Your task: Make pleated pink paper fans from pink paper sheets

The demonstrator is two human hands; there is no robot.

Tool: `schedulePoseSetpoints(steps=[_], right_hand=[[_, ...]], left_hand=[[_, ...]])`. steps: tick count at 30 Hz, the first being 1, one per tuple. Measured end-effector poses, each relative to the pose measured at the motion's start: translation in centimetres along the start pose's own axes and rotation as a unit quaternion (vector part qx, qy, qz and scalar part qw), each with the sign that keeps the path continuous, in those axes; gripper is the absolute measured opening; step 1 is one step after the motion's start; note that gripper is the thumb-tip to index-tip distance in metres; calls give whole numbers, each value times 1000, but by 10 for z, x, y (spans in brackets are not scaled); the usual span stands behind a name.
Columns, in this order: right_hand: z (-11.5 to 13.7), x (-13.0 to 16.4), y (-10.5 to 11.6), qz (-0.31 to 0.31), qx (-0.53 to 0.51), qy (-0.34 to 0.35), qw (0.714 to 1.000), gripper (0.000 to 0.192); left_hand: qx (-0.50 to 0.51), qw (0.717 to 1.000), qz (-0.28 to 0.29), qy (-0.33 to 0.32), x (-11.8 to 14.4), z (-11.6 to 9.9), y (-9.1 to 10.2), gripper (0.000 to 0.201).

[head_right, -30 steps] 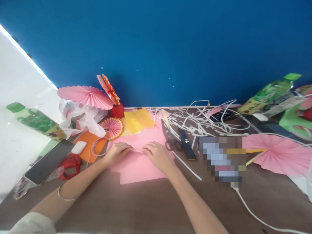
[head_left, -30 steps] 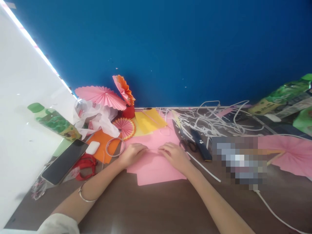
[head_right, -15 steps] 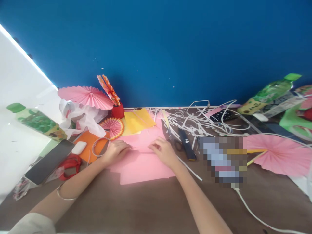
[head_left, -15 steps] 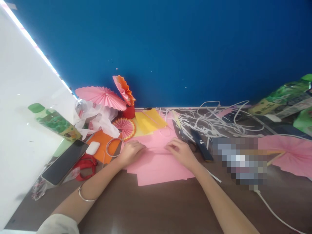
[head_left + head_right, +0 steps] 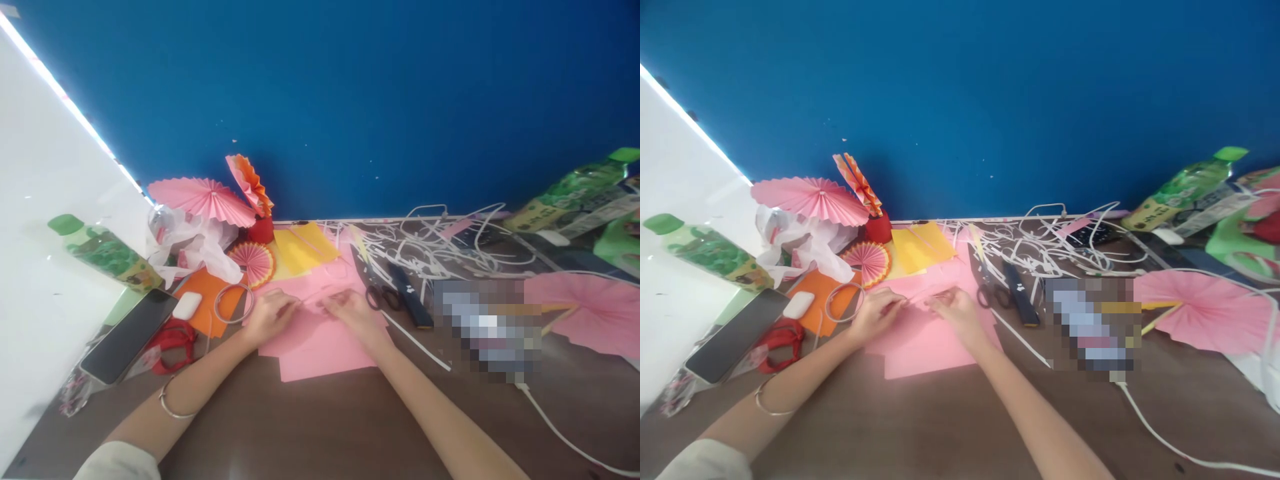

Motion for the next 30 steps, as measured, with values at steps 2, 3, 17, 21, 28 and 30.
schedulePoseSetpoints(steps=[2,3,17,21,28,30], right_hand=[[2,4,-9,10,-1,-5,1000,30],[2,6,-10,0,-4,-9,1000,28],[-17,-5,24,-149,-223,-43,962,21],[-15,-5,26,-160,-238,-30,958,20],[-4,-1,26,-144,-111,31,983,22],[-4,-1,27,-142,-114,24,983,23]], left_hand=[[13,1000,10,7,0,-1,-2,21],[20,1000,15,12,0,0,-3,21],[53,995,37,77,-3,5,-8,23],[52,995,38,71,-3,5,-8,23],[41,997,26,58,1,4,-3,21],[43,997,24,59,1,5,-3,21]])
Point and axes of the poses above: each hand's wrist, its own x-axis away from the middle knuckle, its own y-axis out of the back of the hand, z = x × y, the point moved 7 cm from there along -x, towards the middle knuckle, and after that the axes turned 8 degrees about x, right-handed, at the moved point
